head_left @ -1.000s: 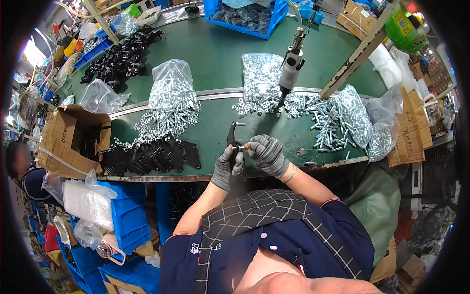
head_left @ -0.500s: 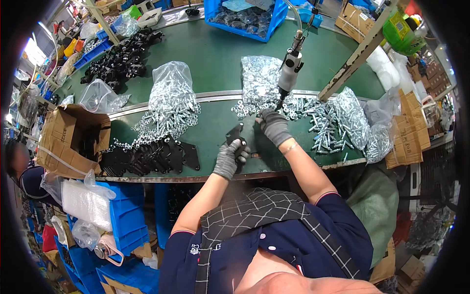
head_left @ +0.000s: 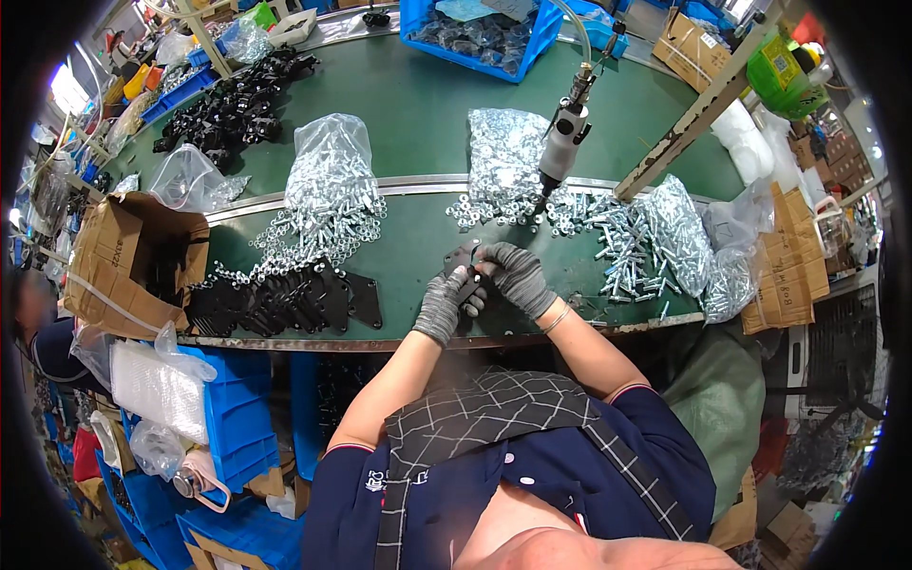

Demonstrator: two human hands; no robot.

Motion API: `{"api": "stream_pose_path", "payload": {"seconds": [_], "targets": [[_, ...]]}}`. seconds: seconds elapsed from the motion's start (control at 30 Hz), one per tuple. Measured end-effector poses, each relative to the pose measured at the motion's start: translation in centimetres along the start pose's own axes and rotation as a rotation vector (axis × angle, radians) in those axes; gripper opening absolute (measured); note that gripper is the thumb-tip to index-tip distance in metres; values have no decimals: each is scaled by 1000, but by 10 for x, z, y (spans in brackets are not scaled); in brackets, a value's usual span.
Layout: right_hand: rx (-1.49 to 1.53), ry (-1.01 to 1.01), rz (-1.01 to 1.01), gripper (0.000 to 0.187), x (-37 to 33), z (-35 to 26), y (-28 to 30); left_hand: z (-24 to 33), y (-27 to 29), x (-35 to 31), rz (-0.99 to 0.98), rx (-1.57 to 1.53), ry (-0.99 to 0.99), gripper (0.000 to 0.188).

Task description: Assembling small black components at a factory workstation using a pneumatic tool.

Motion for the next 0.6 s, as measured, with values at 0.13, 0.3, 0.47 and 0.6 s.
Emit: {"api": "stream_pose_path", "payload": {"seconds": [0.13,0.3,0.47,0.6], "targets": [[-78,178,12,12,-11,-12,0,-3,-3,-1,15,-11,-23,26],[-145,321,35,13,-26,-33,5,-4,1,-4,24,-1,27,25],[-235,424,-176,13,-5,-48,11,6,-2,-11,61,64,-16,27],[-471,579,-451,18,4,-44,0,0,-1,-10,133,80,2,28]]}}
Point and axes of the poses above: each hand's wrist, its own x-axis towards the middle knuckle, its own y-axis out of the back of the hand, z = x × y, the point moved 5 cm from there along x, towards the middle knuckle, and after that the axes turned 7 degrees about -y, right-handed, at the moved point
